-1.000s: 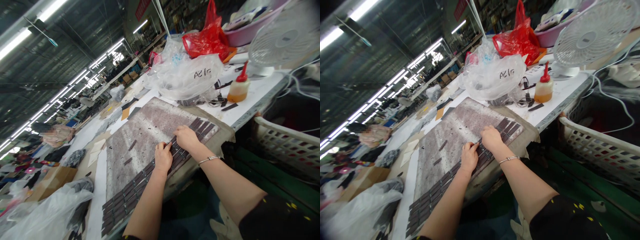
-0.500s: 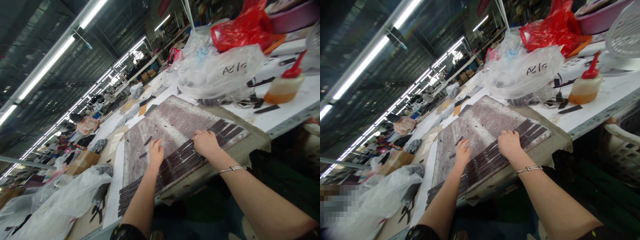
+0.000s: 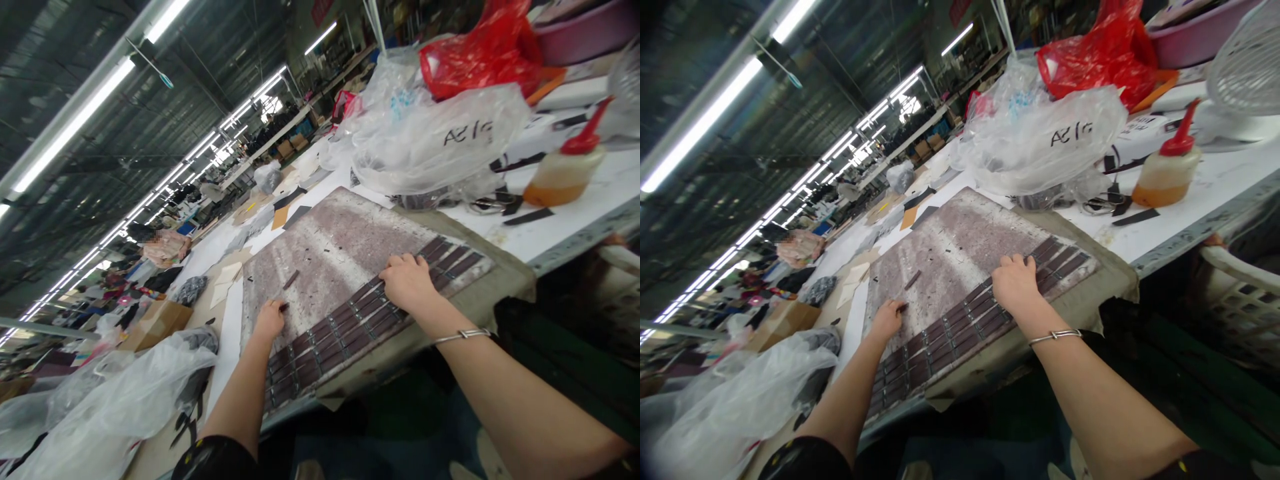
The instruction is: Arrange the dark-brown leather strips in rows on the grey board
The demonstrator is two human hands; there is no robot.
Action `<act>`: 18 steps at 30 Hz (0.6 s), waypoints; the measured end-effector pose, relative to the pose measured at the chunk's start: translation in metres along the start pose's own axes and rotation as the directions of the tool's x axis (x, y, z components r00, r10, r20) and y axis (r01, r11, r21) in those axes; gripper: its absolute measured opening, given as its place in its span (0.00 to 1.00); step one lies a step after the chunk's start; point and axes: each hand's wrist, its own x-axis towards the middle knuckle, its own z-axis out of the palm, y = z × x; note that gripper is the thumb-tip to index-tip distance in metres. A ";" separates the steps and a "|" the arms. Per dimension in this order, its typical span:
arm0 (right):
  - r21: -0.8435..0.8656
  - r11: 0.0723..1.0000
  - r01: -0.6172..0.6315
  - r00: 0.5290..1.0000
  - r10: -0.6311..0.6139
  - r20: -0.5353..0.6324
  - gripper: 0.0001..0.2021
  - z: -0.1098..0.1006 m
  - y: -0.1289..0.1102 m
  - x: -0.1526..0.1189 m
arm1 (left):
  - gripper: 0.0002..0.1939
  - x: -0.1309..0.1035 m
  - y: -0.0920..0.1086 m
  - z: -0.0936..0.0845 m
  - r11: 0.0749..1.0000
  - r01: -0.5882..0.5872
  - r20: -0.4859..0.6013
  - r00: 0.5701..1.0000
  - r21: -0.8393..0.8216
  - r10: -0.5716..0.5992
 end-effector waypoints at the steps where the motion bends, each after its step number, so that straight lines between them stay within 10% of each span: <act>1: 0.006 1.000 -0.002 1.000 0.002 0.000 0.15 0.001 0.000 0.000 | 0.19 0.000 -0.001 -0.001 1.000 -0.007 0.002 1.000 -0.004 0.007; 12: 0.072 0.996 -0.043 0.998 0.041 0.037 0.16 0.000 0.000 0.001 | 0.06 0.000 0.000 -0.015 0.972 0.068 -0.041 0.996 -0.224 -0.079; 18: 0.256 0.962 -0.095 0.995 0.084 0.052 0.17 -0.004 0.018 0.007 | 0.15 0.009 0.074 -0.037 0.728 0.051 -0.013 0.997 -0.683 -0.082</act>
